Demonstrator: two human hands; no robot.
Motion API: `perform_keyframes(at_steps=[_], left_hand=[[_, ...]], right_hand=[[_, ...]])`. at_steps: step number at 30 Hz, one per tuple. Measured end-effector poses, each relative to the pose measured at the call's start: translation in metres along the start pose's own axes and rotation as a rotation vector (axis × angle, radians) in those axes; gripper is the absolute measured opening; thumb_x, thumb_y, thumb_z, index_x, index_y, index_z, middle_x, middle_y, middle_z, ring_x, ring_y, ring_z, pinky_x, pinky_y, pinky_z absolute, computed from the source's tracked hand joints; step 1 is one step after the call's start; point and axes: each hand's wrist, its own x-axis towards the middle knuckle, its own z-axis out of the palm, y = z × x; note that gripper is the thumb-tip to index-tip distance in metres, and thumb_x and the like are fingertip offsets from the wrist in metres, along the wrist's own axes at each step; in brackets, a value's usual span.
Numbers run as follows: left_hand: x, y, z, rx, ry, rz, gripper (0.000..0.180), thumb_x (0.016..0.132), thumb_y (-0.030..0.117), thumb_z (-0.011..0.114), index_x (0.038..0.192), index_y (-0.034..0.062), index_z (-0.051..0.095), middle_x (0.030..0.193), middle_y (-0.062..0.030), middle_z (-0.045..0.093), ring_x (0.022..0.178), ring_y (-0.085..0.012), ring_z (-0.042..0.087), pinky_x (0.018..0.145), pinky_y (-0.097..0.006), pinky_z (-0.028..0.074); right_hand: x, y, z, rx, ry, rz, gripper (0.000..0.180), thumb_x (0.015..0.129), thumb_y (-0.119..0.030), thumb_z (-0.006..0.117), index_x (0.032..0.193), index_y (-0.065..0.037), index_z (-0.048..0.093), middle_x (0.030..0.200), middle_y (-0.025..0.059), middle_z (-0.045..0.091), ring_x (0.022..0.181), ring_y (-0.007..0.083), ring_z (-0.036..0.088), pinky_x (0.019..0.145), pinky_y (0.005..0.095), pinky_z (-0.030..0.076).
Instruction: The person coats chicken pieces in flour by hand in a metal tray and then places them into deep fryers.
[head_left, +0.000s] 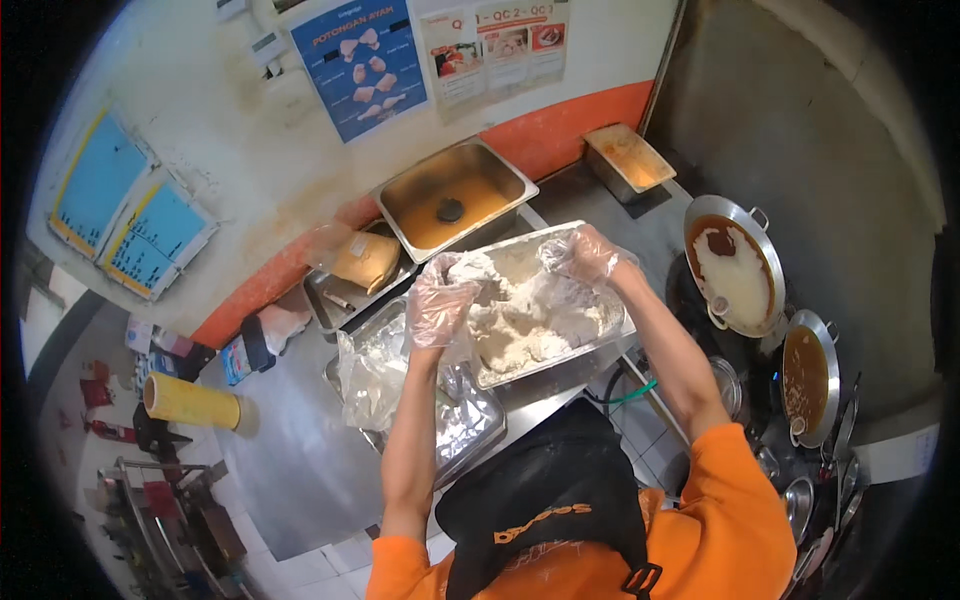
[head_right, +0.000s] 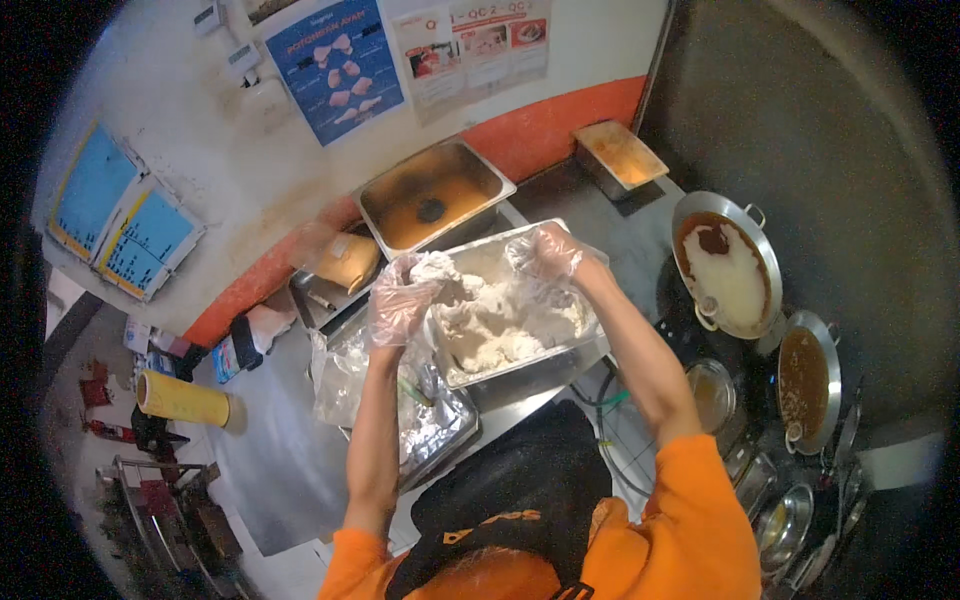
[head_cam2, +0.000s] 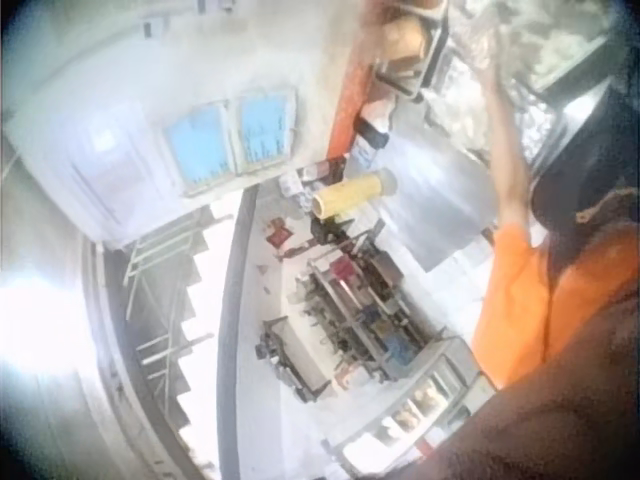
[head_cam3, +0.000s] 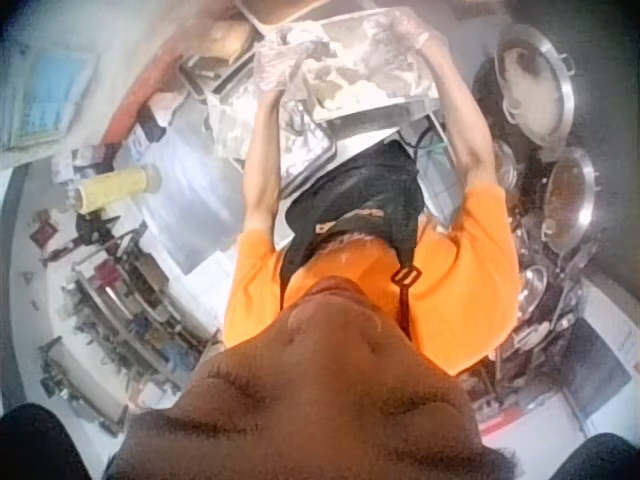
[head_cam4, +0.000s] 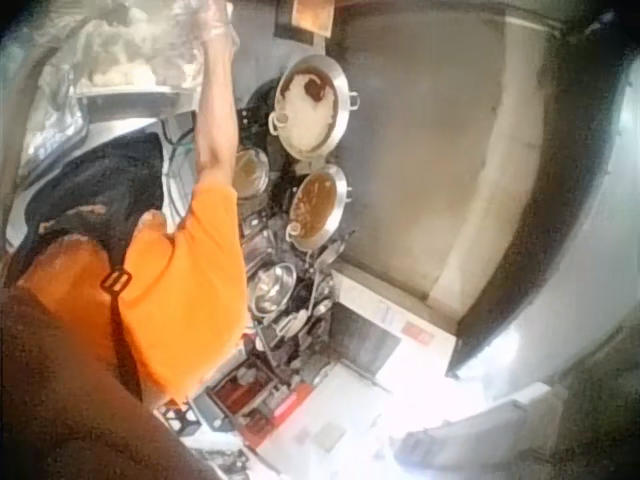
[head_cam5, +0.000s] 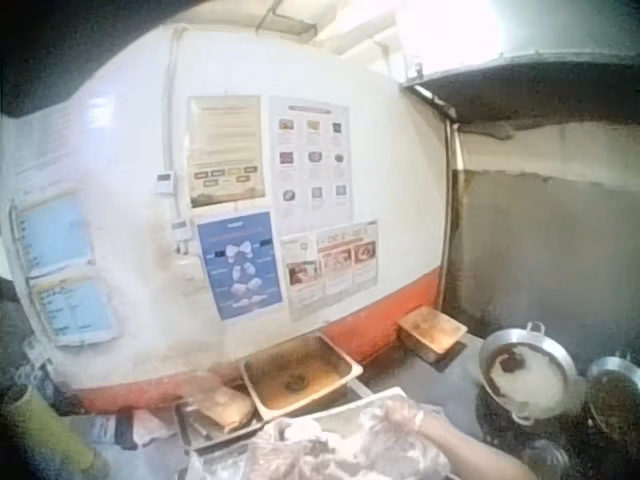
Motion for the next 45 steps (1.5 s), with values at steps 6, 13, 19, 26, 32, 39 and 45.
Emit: perform_keyframes(at_steps=[6,13,19,26,32,39,45], left_hand=[[0.014,0.036,0.021,0.130,-0.045,-0.001,0.039,0.076,0.015,0.073,0.109,-0.0022,0.062,0.091,-0.0099,0.069,0.082,-0.0139,0.063,0.076,-0.028,0.050],[0.031,0.061,0.084,-0.027,-0.097,0.092,0.032,0.074,0.014,0.072,0.102,0.0004,0.064,0.091,-0.0090,0.069,0.083,-0.0149,0.064,0.074,-0.028,0.050],[0.038,0.125,0.218,0.196,-0.300,0.082,0.029,0.075,0.010,0.073,0.101,-0.0001,0.063,0.089,-0.0077,0.067,0.082,-0.0133,0.063,0.074,-0.027,0.051],[0.003,0.170,0.425,-0.235,-0.645,0.018,0.031,0.077,0.005,0.070,0.106,-0.0009,0.061,0.094,-0.0070,0.067,0.086,-0.0130,0.062,0.078,-0.028,0.051],[-0.047,0.218,0.611,-0.190,-0.911,-0.060,0.037,0.076,0.014,0.072,0.106,-0.0037,0.061,0.095,-0.0103,0.067,0.086,-0.0160,0.064,0.079,-0.029,0.051],[-0.125,0.207,0.827,0.100,-1.143,0.049,0.044,0.072,0.026,0.077,0.109,0.0045,0.065,0.097,-0.0115,0.070,0.092,-0.0197,0.066,0.082,-0.032,0.051],[-0.180,0.179,0.917,0.479,-1.245,0.158,0.046,0.076,0.039,0.069,0.108,0.0067,0.063,0.109,-0.0164,0.067,0.104,-0.0315,0.064,0.089,-0.039,0.050]], right_hand=[[-0.042,-0.019,-0.062,0.007,0.146,-0.037,0.017,0.072,-0.015,0.070,0.081,0.000,0.068,0.078,0.0209,0.067,0.066,0.0315,0.062,0.066,0.0370,0.052],[-0.111,-0.004,-0.131,0.156,0.286,-0.092,0.023,0.069,-0.004,0.062,0.090,-0.003,0.070,0.081,0.0170,0.069,0.069,0.0247,0.065,0.069,0.0366,0.052],[-0.219,0.079,-0.197,0.258,0.455,-0.082,0.025,0.073,-0.009,0.066,0.097,-0.005,0.072,0.089,0.0140,0.072,0.076,0.0225,0.067,0.075,0.0342,0.052],[-0.381,0.230,-0.252,-0.019,0.507,0.156,0.018,0.071,-0.011,0.066,0.084,0.000,0.069,0.079,0.0185,0.069,0.068,0.0258,0.065,0.071,0.0375,0.052],[-0.524,0.357,-0.262,-0.080,0.368,0.447,0.014,0.074,-0.008,0.061,0.079,0.003,0.067,0.077,0.0220,0.067,0.069,0.0288,0.066,0.070,0.0392,0.053],[-0.642,0.499,-0.209,-0.025,0.333,0.794,0.018,0.080,-0.012,0.059,0.084,0.004,0.067,0.090,0.0218,0.067,0.087,0.0348,0.066,0.080,0.0417,0.052],[-0.683,0.551,-0.167,-0.082,0.350,0.927,0.022,0.082,-0.008,0.052,0.097,-0.002,0.067,0.102,0.0222,0.066,0.101,0.0360,0.062,0.092,0.0417,0.047]])
